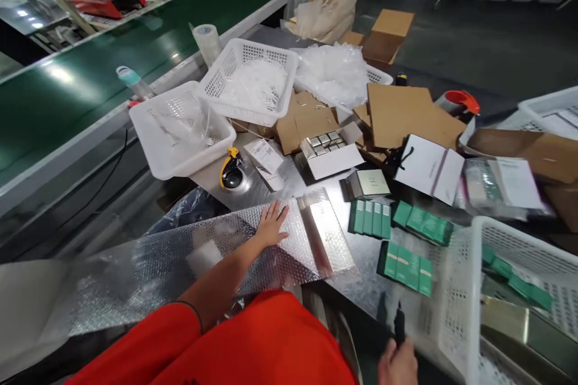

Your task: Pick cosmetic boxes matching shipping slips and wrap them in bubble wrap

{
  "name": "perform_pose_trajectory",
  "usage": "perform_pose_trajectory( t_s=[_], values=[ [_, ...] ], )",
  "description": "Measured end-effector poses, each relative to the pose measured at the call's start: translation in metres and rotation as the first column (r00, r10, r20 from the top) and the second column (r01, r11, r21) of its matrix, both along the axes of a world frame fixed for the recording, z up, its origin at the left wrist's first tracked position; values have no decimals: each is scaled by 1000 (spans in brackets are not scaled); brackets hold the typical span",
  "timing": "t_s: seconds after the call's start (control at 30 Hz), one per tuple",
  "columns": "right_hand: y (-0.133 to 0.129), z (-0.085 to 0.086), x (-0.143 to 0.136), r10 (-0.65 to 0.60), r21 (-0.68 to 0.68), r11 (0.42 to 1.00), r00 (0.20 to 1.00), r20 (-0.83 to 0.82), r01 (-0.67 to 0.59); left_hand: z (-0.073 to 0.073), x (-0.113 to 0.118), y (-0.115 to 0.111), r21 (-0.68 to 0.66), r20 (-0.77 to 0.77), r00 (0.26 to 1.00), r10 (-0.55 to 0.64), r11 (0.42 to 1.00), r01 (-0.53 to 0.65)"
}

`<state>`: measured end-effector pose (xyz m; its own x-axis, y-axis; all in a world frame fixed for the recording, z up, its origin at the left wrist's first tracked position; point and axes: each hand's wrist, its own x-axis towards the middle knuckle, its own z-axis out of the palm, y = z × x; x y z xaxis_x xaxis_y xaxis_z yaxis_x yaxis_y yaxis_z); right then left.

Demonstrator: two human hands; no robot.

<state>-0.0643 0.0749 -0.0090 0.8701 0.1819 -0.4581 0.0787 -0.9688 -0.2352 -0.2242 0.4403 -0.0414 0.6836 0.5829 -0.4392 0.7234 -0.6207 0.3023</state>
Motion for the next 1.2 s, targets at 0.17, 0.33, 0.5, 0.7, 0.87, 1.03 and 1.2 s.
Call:
perform_pose_trajectory(
  t_s=[0.17, 0.33, 0.5, 0.7, 0.87, 1.03, 1.2],
  values=[
    [63, -11, 20, -295, 30, 955, 951, 92, 294, 11, 5, -17, 97, 20, 1000, -21, 995, 19],
    [86, -12, 25, -382, 54, 924, 902, 200, 379, 6, 19, -41, 92, 12, 999, -35, 995, 34],
    [138, 9, 0, 384, 87, 885, 823, 419, -457, 0, 8, -44, 57, -1, 999, -38, 998, 38],
    [182, 2, -2, 773, -145, 607, 538, 338, -781, 8, -43, -33, 32, 8, 1000, 22, 999, -22],
    [181, 2, 1, 791, -200, 583, 495, 360, -787, 36, -131, -25, 38, -35, 953, 302, 953, -301],
    [195, 19, 10, 815, -141, 563, 518, 260, -815, 57, -137, -42, -50, 74, 842, 535, 845, -532],
    [207, 23, 25, 848, -76, 516, 498, 181, -853, 31, 0, -90, -400, 120, 707, 697, 686, -608]
  ],
)
